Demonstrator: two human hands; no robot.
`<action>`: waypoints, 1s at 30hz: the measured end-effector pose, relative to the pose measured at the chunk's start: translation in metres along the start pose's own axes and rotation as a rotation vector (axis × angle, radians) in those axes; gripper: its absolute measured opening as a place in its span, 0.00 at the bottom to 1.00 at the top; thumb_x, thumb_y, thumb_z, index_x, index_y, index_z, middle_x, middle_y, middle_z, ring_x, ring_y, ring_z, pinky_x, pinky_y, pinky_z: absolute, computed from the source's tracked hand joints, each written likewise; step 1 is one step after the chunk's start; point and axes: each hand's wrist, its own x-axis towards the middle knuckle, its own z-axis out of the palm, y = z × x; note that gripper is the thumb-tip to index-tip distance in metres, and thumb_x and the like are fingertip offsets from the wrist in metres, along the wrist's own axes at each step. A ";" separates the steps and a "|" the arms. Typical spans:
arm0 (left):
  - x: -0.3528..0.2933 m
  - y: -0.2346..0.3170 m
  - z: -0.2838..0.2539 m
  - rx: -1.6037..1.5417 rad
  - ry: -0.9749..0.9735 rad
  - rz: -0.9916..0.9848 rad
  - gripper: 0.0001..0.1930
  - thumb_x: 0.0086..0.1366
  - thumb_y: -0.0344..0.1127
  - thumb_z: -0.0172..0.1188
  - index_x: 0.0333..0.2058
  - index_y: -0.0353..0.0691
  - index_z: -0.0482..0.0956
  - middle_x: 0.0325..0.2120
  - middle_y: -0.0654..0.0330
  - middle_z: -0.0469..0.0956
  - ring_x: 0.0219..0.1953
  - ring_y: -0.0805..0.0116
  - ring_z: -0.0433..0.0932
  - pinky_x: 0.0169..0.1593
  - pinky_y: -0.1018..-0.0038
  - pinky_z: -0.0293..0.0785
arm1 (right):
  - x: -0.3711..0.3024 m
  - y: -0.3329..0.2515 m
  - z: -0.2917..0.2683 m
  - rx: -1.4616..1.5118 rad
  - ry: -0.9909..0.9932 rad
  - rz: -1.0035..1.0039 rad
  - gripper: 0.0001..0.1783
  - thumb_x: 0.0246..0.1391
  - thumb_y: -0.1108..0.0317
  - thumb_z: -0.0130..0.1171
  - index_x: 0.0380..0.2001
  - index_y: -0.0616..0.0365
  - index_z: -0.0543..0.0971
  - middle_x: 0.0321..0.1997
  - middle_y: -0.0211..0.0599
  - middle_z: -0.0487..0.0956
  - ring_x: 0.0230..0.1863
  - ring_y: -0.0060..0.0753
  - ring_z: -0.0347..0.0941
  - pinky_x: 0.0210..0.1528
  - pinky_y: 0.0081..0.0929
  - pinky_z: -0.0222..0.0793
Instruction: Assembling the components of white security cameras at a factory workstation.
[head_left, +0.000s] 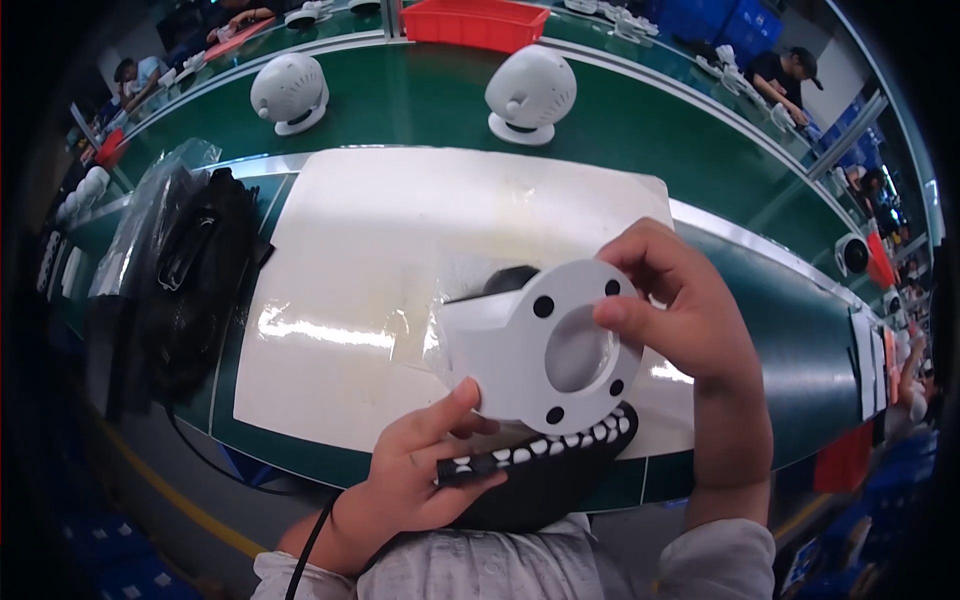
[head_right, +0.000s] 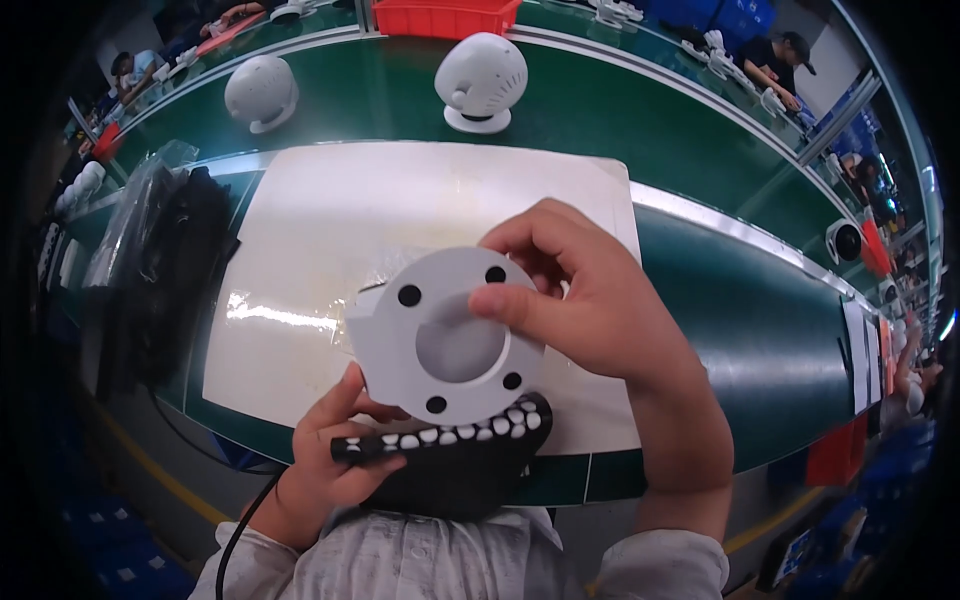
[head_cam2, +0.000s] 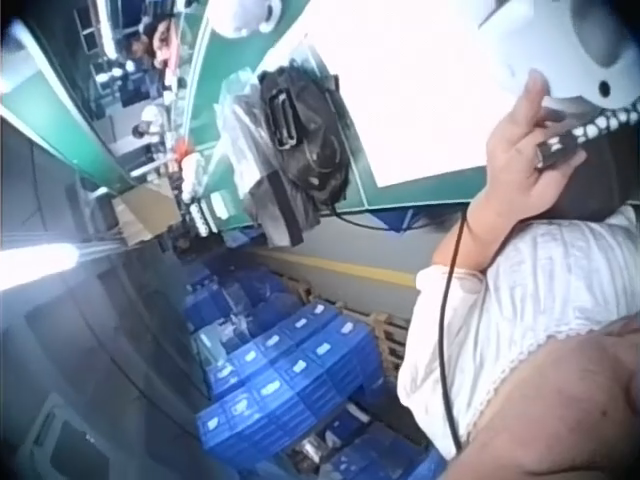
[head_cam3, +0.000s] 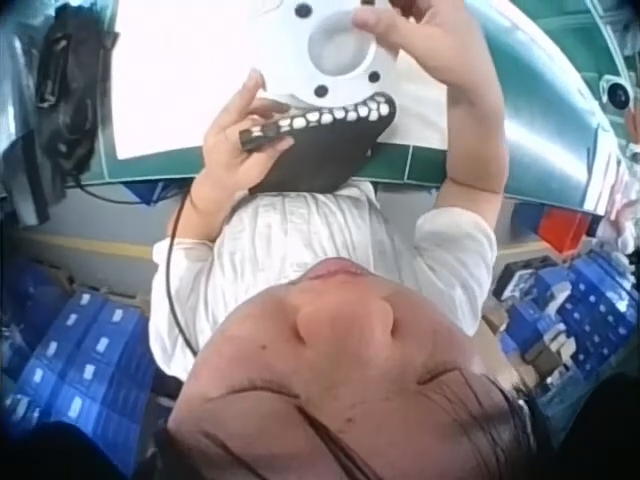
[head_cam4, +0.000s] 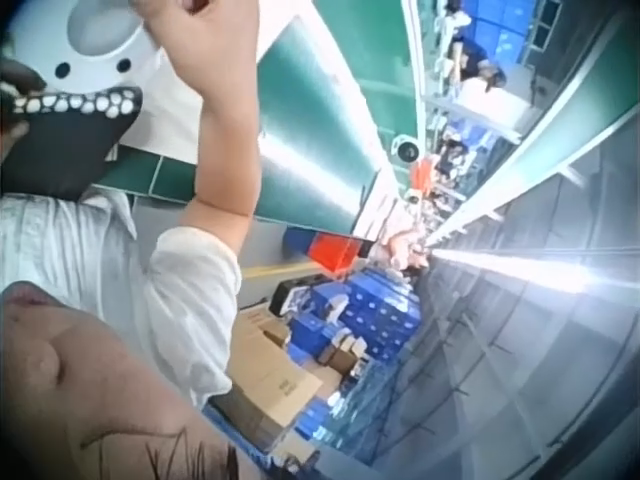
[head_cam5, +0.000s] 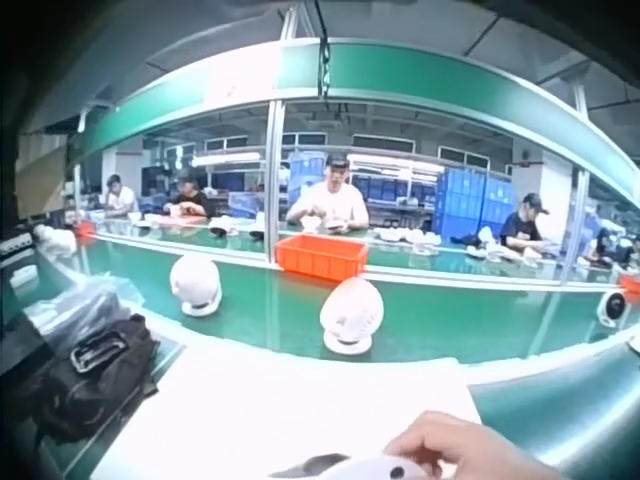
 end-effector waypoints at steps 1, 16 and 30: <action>-0.001 0.000 0.000 0.015 -0.024 0.016 0.14 0.40 0.23 0.65 0.27 0.31 0.71 0.51 0.41 0.61 0.35 0.59 0.77 0.31 0.76 0.74 | -0.001 0.004 0.001 0.151 -0.007 0.037 0.15 0.41 0.66 0.62 0.33 0.59 0.72 0.29 0.27 0.68 0.28 0.15 0.61 0.27 0.12 0.56; -0.019 -0.036 -0.035 0.063 -0.229 0.035 0.16 0.40 0.27 0.67 0.31 0.37 0.74 0.53 0.46 0.59 0.38 0.59 0.76 0.36 0.73 0.73 | 0.095 0.221 -0.094 -1.358 0.765 -0.014 0.06 0.46 0.72 0.49 0.30 0.56 0.71 0.35 0.38 0.69 0.38 0.44 0.66 0.40 0.34 0.63; 0.004 -0.048 -0.058 -0.064 -0.331 -0.074 0.12 0.44 0.30 0.61 0.32 0.37 0.77 0.50 0.48 0.63 0.41 0.63 0.75 0.43 0.72 0.70 | 0.151 0.171 -0.019 -0.821 0.476 0.043 0.13 0.50 0.67 0.46 0.38 0.58 0.74 0.40 0.44 0.74 0.42 0.44 0.69 0.45 0.32 0.63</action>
